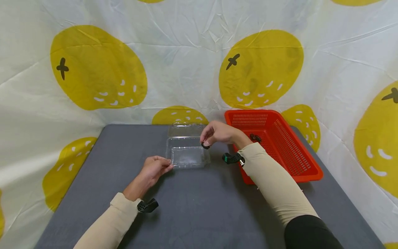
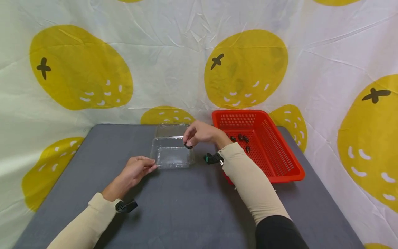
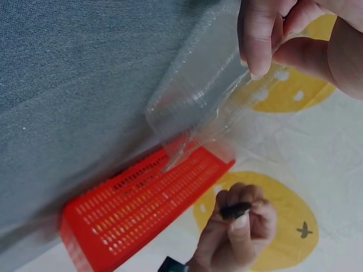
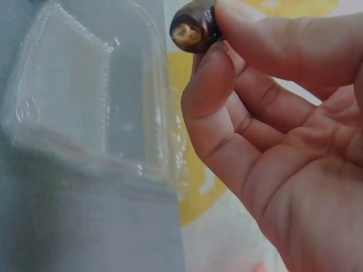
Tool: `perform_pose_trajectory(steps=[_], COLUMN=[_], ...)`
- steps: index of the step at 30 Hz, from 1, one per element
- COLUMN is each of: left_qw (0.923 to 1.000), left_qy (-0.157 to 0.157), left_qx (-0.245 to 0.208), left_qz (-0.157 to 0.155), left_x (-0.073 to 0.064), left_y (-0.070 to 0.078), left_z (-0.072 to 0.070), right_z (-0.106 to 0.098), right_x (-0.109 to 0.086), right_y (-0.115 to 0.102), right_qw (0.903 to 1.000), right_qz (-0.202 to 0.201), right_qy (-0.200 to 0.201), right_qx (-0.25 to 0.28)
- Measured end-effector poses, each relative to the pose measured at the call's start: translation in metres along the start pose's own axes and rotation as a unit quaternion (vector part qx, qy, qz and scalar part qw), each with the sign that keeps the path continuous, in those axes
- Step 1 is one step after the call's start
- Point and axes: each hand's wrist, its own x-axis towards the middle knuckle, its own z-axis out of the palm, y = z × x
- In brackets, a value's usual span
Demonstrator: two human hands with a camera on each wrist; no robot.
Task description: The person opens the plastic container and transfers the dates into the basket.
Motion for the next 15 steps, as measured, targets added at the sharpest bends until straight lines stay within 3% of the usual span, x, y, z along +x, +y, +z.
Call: perform_pose_trajectory(steps=[5,15], left_qw=[0.9998,0.9997], left_qy=[-0.008,-0.02], left_qx=[-0.019,-0.01], left_qz=[0.001,-0.004], left_x=[0.001,0.0], left_y=[-0.001,-0.001], left_z=[0.001,-0.001], right_z=[-0.014,-0.042], right_x=[-0.017,-0.051], right_y=[0.005,0.025], right_qw=[0.999,0.9944], right_qz=[0.012,0.041], right_qy=[0.041,0.094], right_qx=[-0.009,-0.026])
